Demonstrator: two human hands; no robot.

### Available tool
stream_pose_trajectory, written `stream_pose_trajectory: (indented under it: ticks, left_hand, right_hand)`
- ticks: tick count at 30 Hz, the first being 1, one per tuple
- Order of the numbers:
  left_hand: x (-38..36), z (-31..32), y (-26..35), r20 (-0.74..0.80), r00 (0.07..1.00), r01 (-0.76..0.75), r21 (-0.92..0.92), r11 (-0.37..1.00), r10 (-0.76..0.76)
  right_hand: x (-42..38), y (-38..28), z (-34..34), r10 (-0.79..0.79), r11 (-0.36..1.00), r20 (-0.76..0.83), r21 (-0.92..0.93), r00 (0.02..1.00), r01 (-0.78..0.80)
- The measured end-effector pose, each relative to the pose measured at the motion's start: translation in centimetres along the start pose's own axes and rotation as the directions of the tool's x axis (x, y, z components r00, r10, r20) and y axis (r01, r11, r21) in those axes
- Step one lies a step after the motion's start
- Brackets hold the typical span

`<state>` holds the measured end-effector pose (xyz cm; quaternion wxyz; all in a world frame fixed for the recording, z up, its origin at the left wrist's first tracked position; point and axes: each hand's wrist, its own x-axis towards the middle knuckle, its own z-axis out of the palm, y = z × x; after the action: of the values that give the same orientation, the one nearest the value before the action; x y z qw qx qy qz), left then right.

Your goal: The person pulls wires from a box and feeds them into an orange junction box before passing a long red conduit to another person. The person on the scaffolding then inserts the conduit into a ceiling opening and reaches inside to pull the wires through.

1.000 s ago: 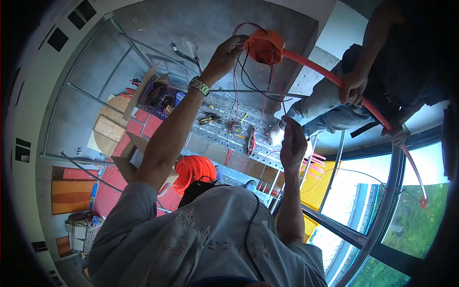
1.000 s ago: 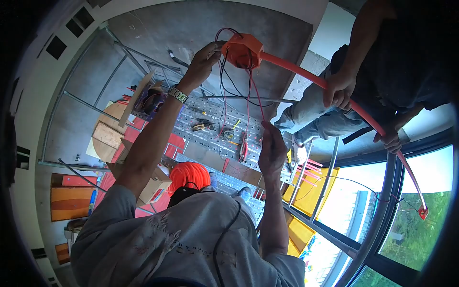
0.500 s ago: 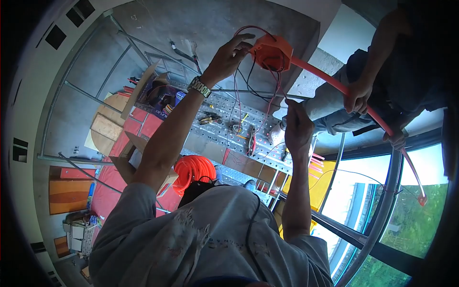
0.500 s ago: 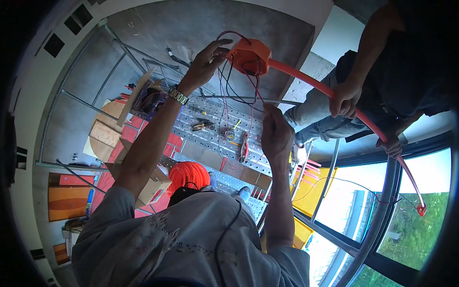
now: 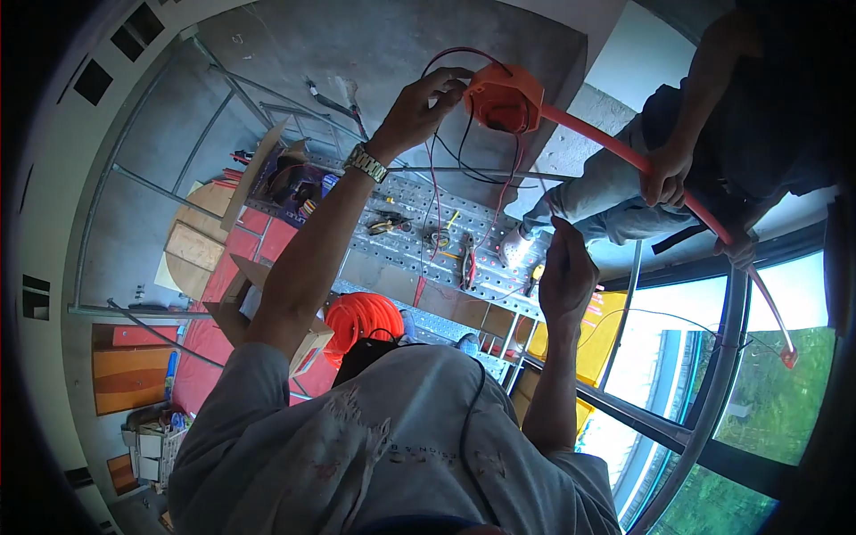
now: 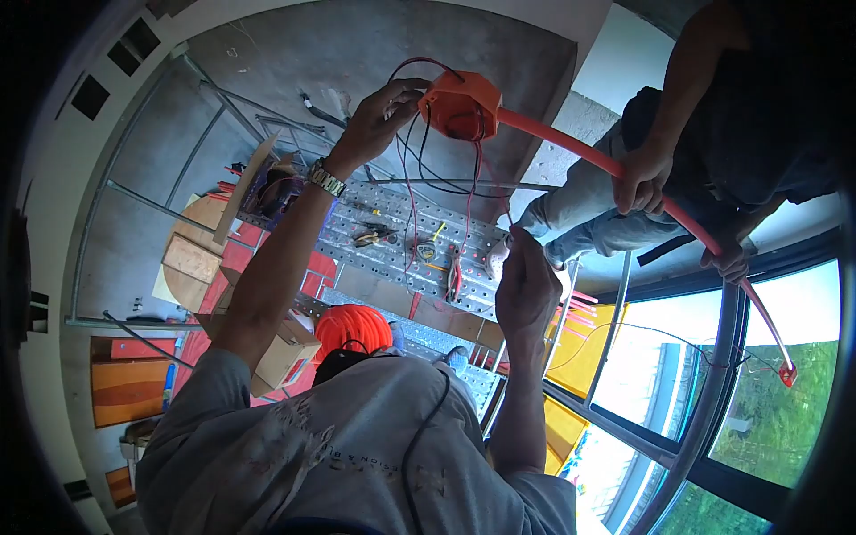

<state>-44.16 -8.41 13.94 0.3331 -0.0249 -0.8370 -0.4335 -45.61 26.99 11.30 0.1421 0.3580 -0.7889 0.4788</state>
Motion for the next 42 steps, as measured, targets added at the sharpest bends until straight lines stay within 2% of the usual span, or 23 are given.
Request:
stream_pose_trajectory:
  ticks: [4,7,10,13,14,18,20,24,27,28,31,37,42]
  left_hand:
    - [-0.2,0.0,0.3,-0.001,1.0,-0.011,-0.022,1.0,0.011]
    - [-0.3,-0.2,0.4,0.046,0.997,0.055,-0.011,0.998,-0.054]
    - [-0.2,-0.3,0.3,0.069,0.994,0.084,-0.046,0.995,-0.081]
    - [-0.2,-0.5,0.3,0.072,0.995,0.064,-0.019,0.998,-0.063]
    - [-0.2,-0.5,0.3,0.071,0.995,0.066,-0.021,0.998,-0.064]
    - [-0.1,-0.2,0.2,0.07,0.995,0.065,-0.004,0.998,-0.065]
    - [0.0,-0.3,0.2,0.073,0.995,0.066,0.002,0.998,-0.066]
    - [0.1,-0.1,0.5,0.058,0.998,0.031,0.001,1.0,-0.031]
    - [-0.2,0.1,0.4,0.03,1.0,0.001,0.01,1.0,-0.001]
    - [-0.1,0.1,0.3,0.029,1.0,-0.002,0.019,1.0,0.001]
    - [0.1,0.2,-0.5,0.072,0.996,0.049,-0.024,0.998,-0.047]
    - [0.0,0.7,-1.3,0.047,0.999,0.022,0.014,1.0,-0.023]
    - [0.0,0.7,-1.3,0.038,0.998,0.053,-0.014,0.998,-0.052]
  right_hand:
    - [0.0,-1.2,0.0,0.073,0.997,-0.005,-0.031,0.997,-0.073]
    - [0.5,-2.2,0.6,0.001,0.998,-0.009,-0.056,1.0,-0.001]
    - [1.2,-2.7,0.4,-0.067,0.981,0.057,-0.178,0.996,0.076]
    - [1.4,-2.8,-0.9,-0.038,0.983,0.08,-0.176,0.996,0.052]
    - [1.5,-2.8,-1.1,-0.079,0.976,0.098,-0.194,0.992,0.097]
    - [2.3,-3.1,-1.2,-0.078,0.964,0.114,-0.244,0.99,0.104]
    - [2.7,-2.1,-1.8,-0.156,0.943,0.107,-0.279,0.982,0.18]
    - [2.4,-3.0,-1.8,-0.134,0.92,0.158,-0.346,0.978,0.182]
    - [1.1,-5.1,-0.4,-0.11,0.926,0.183,-0.339,0.977,0.167]
    - [0.5,-6.0,-0.1,-0.053,0.933,0.223,-0.336,0.973,0.128]
    - [-1.0,-8.1,1.3,-0.231,0.926,0.193,-0.258,0.954,0.276]
    - [-2.1,-9.0,4.6,-0.238,0.953,0.232,-0.132,0.943,0.273]
    - [-2.1,-8.1,4.6,-0.207,0.966,0.192,-0.116,0.959,0.232]
